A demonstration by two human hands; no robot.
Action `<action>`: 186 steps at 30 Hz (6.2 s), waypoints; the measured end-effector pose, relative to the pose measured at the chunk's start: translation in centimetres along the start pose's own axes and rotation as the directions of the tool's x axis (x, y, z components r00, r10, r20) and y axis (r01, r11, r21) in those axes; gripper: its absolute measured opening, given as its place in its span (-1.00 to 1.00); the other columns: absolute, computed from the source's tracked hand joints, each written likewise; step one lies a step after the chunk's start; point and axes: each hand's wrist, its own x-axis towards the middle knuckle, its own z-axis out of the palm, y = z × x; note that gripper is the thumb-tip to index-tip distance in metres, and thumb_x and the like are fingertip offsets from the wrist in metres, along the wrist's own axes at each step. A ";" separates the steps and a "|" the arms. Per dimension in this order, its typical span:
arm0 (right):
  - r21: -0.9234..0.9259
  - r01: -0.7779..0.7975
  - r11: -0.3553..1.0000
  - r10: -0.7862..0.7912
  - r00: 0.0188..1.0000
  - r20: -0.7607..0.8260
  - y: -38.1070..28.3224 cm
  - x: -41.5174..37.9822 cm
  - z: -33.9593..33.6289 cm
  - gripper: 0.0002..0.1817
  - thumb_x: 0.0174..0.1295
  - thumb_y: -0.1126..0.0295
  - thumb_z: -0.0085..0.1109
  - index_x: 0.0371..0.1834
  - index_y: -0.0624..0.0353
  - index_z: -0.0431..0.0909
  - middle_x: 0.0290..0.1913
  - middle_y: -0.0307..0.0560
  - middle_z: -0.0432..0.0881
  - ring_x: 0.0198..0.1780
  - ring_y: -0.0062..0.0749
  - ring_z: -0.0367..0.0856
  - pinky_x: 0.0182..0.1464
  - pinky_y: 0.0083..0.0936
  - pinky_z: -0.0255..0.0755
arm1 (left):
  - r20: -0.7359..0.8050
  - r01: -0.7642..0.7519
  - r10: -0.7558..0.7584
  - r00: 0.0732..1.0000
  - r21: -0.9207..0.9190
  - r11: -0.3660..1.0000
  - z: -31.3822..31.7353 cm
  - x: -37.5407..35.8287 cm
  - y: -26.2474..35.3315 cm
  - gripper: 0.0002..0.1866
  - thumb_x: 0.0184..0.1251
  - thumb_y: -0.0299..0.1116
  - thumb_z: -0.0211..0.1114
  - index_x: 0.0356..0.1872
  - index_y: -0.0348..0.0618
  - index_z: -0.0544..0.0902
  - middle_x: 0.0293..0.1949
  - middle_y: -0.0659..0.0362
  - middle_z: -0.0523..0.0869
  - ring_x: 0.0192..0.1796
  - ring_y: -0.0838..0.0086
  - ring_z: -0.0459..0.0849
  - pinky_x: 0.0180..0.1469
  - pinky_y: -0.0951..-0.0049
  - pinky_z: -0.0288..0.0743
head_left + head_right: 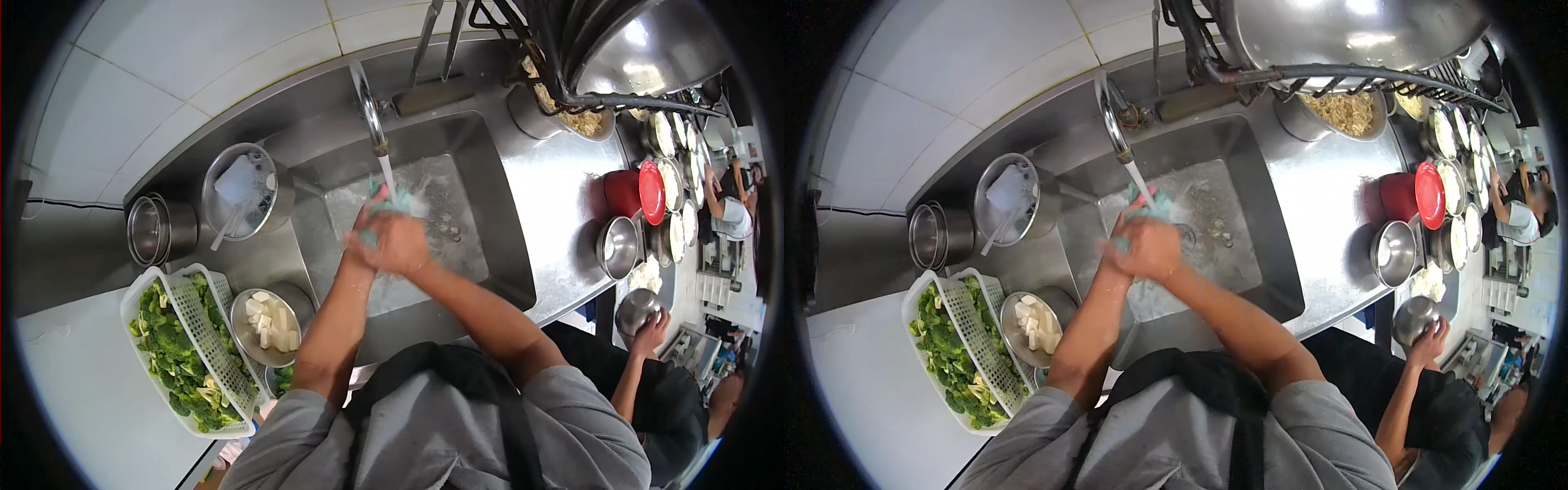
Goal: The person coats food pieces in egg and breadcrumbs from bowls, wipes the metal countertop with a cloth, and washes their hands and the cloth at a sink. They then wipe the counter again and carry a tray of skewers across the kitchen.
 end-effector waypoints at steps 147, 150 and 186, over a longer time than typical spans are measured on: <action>0.387 -0.145 0.910 0.067 0.976 0.207 4.6 -0.6 -6.5 -0.71 0.04 0.55 0.24 -0.12 0.19 0.69 -0.12 0.04 0.71 0.05 0.03 0.68 0.15 -0.29 0.51 | -0.250 0.101 -0.119 0.961 -0.084 0.991 -1.9 -3.3 -0.4 -0.70 0.51 -0.25 0.14 0.04 -0.26 0.60 -0.06 0.06 0.74 -0.03 0.37 0.73 0.00 0.37 0.65; 0.167 -0.215 0.962 0.205 0.976 0.075 10.2 2.6 -6.0 -0.61 0.17 0.33 0.33 0.07 0.18 0.66 0.05 0.10 0.71 0.09 -0.06 0.70 0.20 -0.28 0.52 | -0.207 0.089 -0.127 0.970 -0.182 0.979 -0.5 -5.0 -0.5 -0.74 0.50 -0.44 0.11 0.08 -0.29 0.63 0.00 0.08 0.74 0.04 0.40 0.74 0.12 0.37 0.66; -0.430 0.703 0.566 -0.564 0.711 0.421 4.8 3.5 -7.7 -0.55 0.23 0.37 0.21 0.21 0.09 0.46 0.10 0.21 0.65 0.12 0.05 0.70 0.10 -0.19 0.60 | -0.052 0.747 -0.815 0.578 0.437 0.501 5.7 -0.6 4.8 -0.83 0.15 -0.39 0.41 -0.41 -0.09 0.53 -0.55 0.25 0.48 -0.62 0.61 0.39 -0.66 0.56 0.07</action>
